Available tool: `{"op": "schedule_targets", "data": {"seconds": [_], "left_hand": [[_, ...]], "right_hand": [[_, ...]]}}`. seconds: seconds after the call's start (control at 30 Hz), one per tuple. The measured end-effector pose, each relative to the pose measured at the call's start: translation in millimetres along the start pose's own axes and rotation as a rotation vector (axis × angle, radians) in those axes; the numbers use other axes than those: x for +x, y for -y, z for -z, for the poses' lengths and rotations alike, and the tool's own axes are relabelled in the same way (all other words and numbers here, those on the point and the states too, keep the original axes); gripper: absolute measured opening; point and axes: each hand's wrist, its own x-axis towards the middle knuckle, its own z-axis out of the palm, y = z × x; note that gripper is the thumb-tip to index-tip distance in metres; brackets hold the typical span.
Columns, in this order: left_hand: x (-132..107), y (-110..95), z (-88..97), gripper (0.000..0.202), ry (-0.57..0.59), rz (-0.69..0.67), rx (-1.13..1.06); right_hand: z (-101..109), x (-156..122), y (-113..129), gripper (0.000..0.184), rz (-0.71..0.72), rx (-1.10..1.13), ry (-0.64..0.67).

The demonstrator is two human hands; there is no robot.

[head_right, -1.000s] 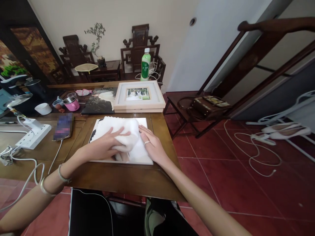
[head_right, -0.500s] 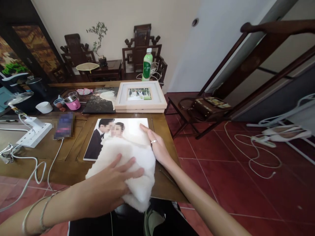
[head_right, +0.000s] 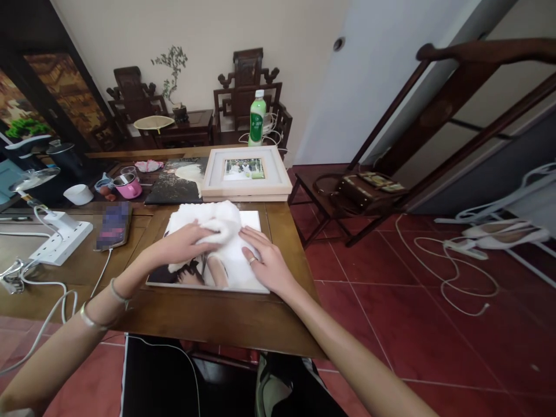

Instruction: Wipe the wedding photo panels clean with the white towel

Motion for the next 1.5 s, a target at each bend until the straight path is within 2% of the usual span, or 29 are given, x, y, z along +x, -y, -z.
{"op": "schedule_targets", "data": {"seconds": [0.07, 0.17, 0.23, 0.33, 0.4, 0.5, 0.7, 0.8, 0.87, 1.0, 1.17, 1.3, 1.4, 1.5], "left_hand": [[21, 0, 1.7, 0.039, -0.061, -0.013, -0.143], [47, -7, 1.5, 0.045, -0.059, -0.055, -0.328], [56, -11, -1.2, 0.042, -0.025, -0.067, -0.35], [57, -11, -6.8, 0.038, 0.004, -0.082, -0.265], [48, -6, -8.5, 0.04, 0.007, -0.069, -0.187], [28, 7, -4.4, 0.04, 0.001, 0.021, -0.097], [-22, 45, 11.2, 0.04, 0.0, 0.117, -0.04], [-43, 60, 4.8, 0.04, -0.077, 0.139, 0.046], [-53, 61, -4.8, 0.037, -0.142, 0.159, 0.139], [-68, 39, -23.8, 0.031, -0.172, 0.191, 0.292], [-100, -17, -45.1, 0.031, -0.118, 0.186, 0.249], [-122, -56, -62.8, 0.019, -0.073, 0.087, 0.238], [-122, -63, -61.9, 0.019, -0.032, 0.051, 0.237], [-106, -47, -47.3, 0.029, 0.008, 0.077, 0.227]], "right_hand": [[0, 0, -2, 0.037, 0.009, -0.024, 0.0], [1, 0, -2, 0.036, 0.026, -0.052, -0.005], [2, 0, 0, 0.034, 0.042, -0.058, 0.003], [4, 1, 5, 0.032, 0.059, -0.054, 0.031], [4, 1, 6, 0.034, 0.061, -0.048, 0.036], [2, 0, 4, 0.037, 0.048, -0.04, 0.03], [1, -1, 2, 0.039, 0.036, -0.05, 0.026], [1, -1, 3, 0.04, 0.036, -0.057, 0.028], [1, -1, 3, 0.04, 0.032, -0.058, 0.029], [0, -2, 4, 0.04, 0.024, -0.056, 0.026], [-1, -2, 4, 0.039, 0.015, -0.06, 0.029], [-1, -3, 4, 0.04, 0.001, -0.062, 0.034], [-1, -3, 5, 0.04, 0.002, -0.065, 0.04], [0, -2, 4, 0.04, 0.007, -0.07, 0.037]]}}
